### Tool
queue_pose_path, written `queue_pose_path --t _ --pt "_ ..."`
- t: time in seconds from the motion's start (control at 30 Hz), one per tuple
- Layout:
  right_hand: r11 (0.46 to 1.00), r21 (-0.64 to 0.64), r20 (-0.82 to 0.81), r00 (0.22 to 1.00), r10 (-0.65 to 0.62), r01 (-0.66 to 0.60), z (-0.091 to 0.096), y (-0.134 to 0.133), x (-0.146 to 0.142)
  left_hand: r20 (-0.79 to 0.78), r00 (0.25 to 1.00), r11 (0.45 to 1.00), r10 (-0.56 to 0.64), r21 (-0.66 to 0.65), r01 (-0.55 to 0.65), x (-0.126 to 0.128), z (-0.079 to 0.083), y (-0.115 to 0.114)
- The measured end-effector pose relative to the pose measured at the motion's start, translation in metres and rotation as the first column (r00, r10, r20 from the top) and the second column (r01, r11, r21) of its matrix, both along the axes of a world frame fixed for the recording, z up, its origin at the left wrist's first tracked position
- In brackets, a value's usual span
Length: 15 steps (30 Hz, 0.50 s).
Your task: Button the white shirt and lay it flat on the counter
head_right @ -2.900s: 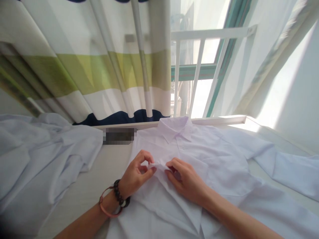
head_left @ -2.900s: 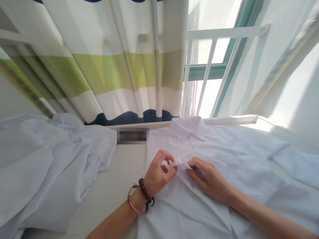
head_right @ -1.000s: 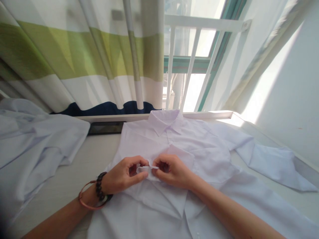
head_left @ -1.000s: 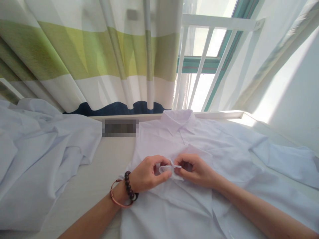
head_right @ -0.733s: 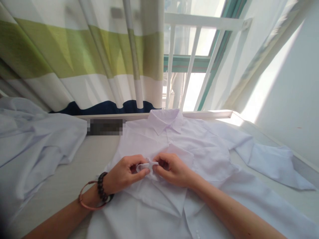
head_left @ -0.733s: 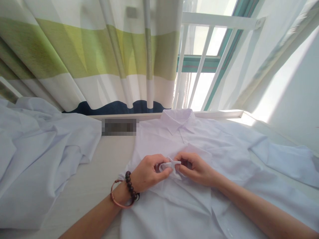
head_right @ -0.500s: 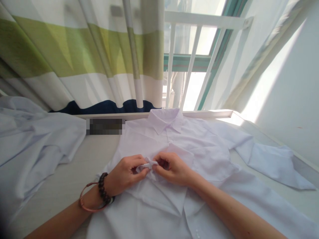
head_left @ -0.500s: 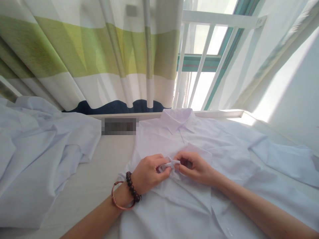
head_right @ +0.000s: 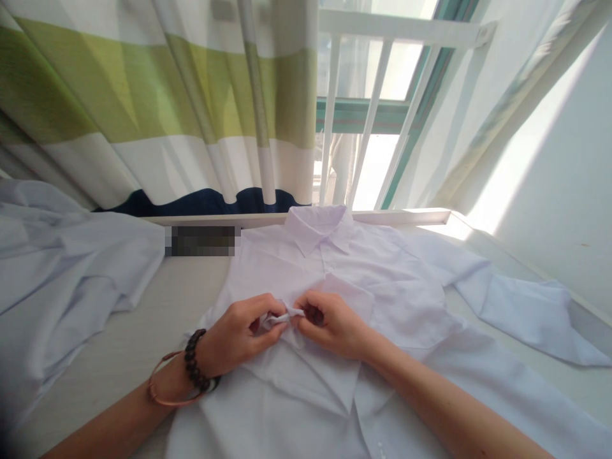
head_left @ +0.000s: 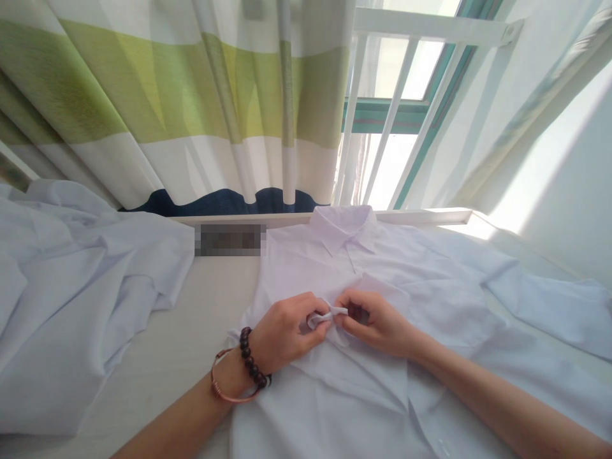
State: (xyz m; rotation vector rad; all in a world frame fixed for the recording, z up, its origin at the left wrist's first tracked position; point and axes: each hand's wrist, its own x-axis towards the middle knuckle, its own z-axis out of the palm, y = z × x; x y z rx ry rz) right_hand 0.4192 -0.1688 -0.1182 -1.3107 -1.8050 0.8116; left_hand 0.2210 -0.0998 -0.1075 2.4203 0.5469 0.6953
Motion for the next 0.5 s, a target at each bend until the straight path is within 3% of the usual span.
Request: queue_pose_path --t 0.17,0.37,0.5 --pt "1.000 0.003 0.006 1.000 0.005 -0.005 0.0025 -0.0007 -0.0002 0.034 0.999 1.000 0.005 0.020 -0.006 -0.0011 -0.0029 0.0013" --pt "1.000 0.017 0.007 1.000 0.026 -0.026 0.0041 -0.0009 0.0003 0.069 0.997 0.985 0.027 0.169 -0.039 -0.0029 -0.0063 0.0009" --pt "0.998 0.056 0.042 0.999 0.025 -0.027 0.0028 0.0001 0.0010 0.052 0.999 0.987 0.000 0.163 -0.009 -0.0019 -0.0047 0.0006"
